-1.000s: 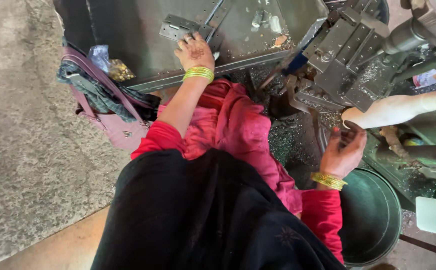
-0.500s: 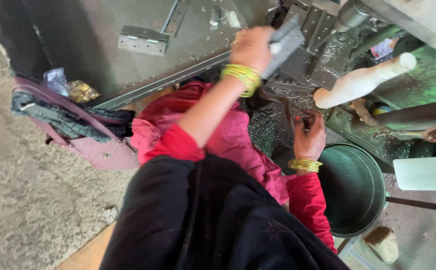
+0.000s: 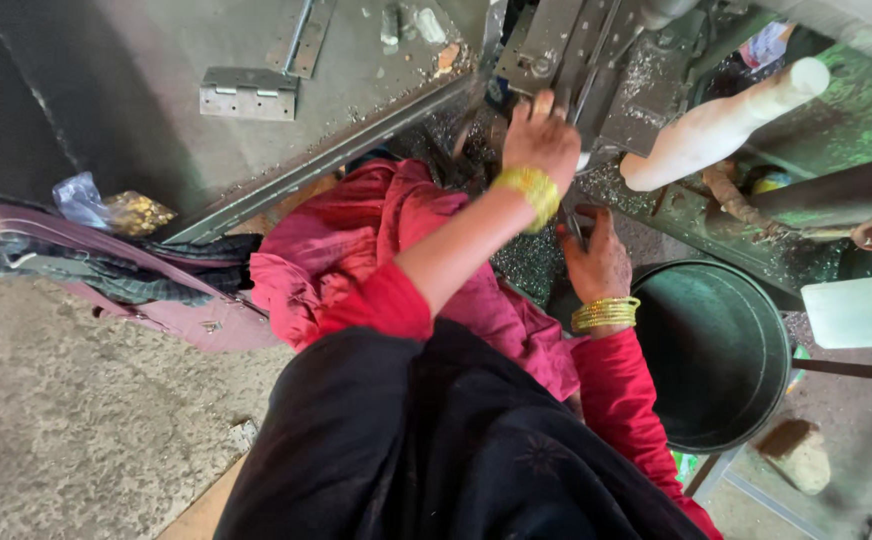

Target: The person repeatedly places metal hinge pieces under a drill press, operates the lever to drill holes, and then removes the finished pieces. The person handles the metal pieces one at a time and places them on a nearby tray after drilling.

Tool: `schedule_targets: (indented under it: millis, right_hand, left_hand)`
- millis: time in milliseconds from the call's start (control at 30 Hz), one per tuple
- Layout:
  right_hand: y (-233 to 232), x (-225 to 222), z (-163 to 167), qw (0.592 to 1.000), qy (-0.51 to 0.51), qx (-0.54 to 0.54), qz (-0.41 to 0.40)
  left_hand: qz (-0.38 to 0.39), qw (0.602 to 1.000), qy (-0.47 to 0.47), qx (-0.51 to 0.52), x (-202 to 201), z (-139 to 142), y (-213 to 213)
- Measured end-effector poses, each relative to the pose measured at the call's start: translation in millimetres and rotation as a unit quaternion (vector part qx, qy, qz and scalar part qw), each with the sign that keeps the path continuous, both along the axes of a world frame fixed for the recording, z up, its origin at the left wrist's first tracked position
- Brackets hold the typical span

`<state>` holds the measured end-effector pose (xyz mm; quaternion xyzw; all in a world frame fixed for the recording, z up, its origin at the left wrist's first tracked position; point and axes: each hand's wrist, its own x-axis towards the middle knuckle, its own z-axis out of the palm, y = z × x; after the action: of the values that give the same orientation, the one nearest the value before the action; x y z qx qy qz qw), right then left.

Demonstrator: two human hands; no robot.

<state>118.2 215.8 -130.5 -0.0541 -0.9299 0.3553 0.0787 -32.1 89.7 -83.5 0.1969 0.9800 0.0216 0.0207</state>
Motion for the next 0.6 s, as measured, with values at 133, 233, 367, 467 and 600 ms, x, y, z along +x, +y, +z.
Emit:
schedule_targets:
  millis: [133, 233, 367, 467, 600]
  right_hand:
    - [6.7, 7.4, -66.9, 0.999, -0.041, 0.026, -0.005]
    - [-16.7, 21.1, -129.2, 0.988, -0.107, 0.083, -0.078]
    - [-9.4, 9.4, -136.6, 0.984, -0.159, -0.040, -0.065]
    - [27.1, -1.6, -108.8, 0.982, -0.186, 0.015, -0.024]
    - [22.9, 7.4, -86.2, 0.992, -0.117, 0.039, -0.019]
  left_hand:
    - [-0.003, 0.998, -0.056, 0.003, -8.6, 36.1, -4.3]
    - [-0.022, 0.998, -0.050, -0.018, -8.6, 36.4, -8.5]
    - [-0.013, 0.995, 0.074, 0.066, -3.6, 26.8, -11.4]
    - [-0.012, 0.991, -0.027, -0.130, -5.3, 30.1, -8.9]
    - [-0.037, 0.999, -0.005, -0.017, -16.0, 30.9, -9.1]
